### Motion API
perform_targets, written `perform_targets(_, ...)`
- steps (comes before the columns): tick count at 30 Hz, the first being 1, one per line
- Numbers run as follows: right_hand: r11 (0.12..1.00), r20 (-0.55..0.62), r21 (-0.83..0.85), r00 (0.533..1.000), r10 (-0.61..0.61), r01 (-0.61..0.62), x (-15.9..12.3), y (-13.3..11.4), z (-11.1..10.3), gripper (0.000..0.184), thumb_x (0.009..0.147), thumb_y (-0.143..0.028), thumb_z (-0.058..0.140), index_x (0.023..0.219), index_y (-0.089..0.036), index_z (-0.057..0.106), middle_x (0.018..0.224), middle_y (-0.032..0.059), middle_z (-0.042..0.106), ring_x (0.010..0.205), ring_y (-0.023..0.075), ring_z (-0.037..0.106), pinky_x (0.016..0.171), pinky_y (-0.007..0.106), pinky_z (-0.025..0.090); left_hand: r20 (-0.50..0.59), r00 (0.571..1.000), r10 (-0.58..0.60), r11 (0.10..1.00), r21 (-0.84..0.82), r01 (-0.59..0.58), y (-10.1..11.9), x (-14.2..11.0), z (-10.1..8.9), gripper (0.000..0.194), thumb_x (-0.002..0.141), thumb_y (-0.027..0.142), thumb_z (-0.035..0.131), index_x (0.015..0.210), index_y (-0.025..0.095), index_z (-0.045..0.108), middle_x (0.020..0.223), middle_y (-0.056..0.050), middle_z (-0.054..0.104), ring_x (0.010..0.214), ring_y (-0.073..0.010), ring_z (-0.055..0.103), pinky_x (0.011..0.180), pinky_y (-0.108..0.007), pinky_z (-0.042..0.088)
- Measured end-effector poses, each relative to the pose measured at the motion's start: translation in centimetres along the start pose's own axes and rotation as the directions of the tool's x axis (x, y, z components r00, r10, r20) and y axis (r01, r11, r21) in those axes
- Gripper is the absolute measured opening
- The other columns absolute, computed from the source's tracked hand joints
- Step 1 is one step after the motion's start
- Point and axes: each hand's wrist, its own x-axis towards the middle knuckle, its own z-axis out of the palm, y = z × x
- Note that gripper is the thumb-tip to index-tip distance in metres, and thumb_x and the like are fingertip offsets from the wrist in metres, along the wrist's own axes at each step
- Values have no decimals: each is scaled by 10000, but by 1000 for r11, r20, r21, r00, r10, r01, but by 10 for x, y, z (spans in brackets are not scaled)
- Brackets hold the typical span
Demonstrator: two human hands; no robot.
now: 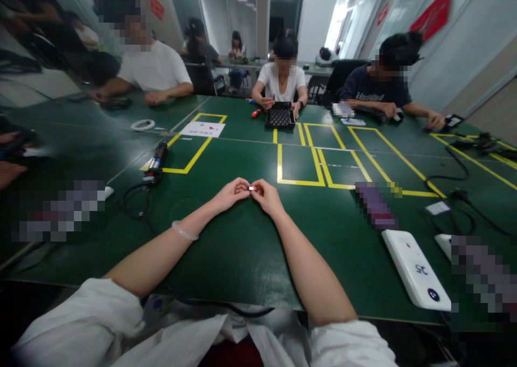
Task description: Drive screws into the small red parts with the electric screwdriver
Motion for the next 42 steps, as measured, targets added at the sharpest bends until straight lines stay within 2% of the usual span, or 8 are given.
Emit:
perform_targets(4,1000,19,-28,1000,2,-1,-1,-3,0,189,787,-299,609,933,-180,611,766,-3,614,586,116,499,584,244,411,-10,1000,16,999,42,-16,-2,1,-1,256,756,238,681,945,138,541,836,-12,619,720,-93,585,689,-233,445)
perform_targets(12,1000,7,-26,1000,5,-5,0,-1,-1,264,806,-341,610,1011,-179,644,889,42,669,683,144,572,668,279,467,16,999,-40,999,-29,40,-7,4,-5,220,809,290,634,923,128,538,791,-20,630,713,-103,597,729,-271,475)
perform_targets(17,996,18,61,998,57,-58,3,5,0,271,850,-426,578,938,-181,653,770,29,673,662,156,599,661,286,474,6,1000,-26,1000,-13,27,-5,2,-4,265,836,350,606,969,131,541,805,-30,633,723,-111,603,729,-276,481)
perform_targets(21,991,12,89,995,96,-97,5,10,0,297,874,-472,536,847,-191,626,684,4,646,637,152,604,654,280,477,-18,999,44,996,75,-43,1,-2,0,356,786,319,661,1073,150,535,845,-28,627,727,-115,606,691,-252,472)
perform_targets(27,994,39,40,994,97,-99,5,9,0,322,882,-479,517,797,-188,626,664,-1,636,629,144,589,657,272,466,-29,988,151,952,275,-137,7,-7,3,228,835,326,594,1011,182,576,889,-32,640,778,-133,616,725,-258,474)
perform_targets(33,969,30,231,996,86,-91,4,8,1,325,822,-434,611,1041,-196,571,724,-14,617,625,133,581,636,266,478,-54,986,160,932,338,-132,3,-5,-2,219,848,348,571,986,177,575,877,-31,649,777,-143,605,720,-264,464)
perform_targets(38,971,51,224,996,75,-85,5,12,2,310,780,-425,656,973,-197,571,784,2,620,653,129,578,636,264,484,-48,990,131,932,347,-107,1,-6,-1,210,830,335,584,968,178,578,897,-32,653,792,-149,606,737,-269,463)
perform_targets(42,952,33,287,995,97,-102,6,12,0,328,769,-455,659,944,-194,564,777,6,628,650,128,583,634,270,494,-54,991,122,941,325,-98,7,-4,-2,252,857,392,546,989,179,578,899,-37,655,784,-150,610,746,-276,468)
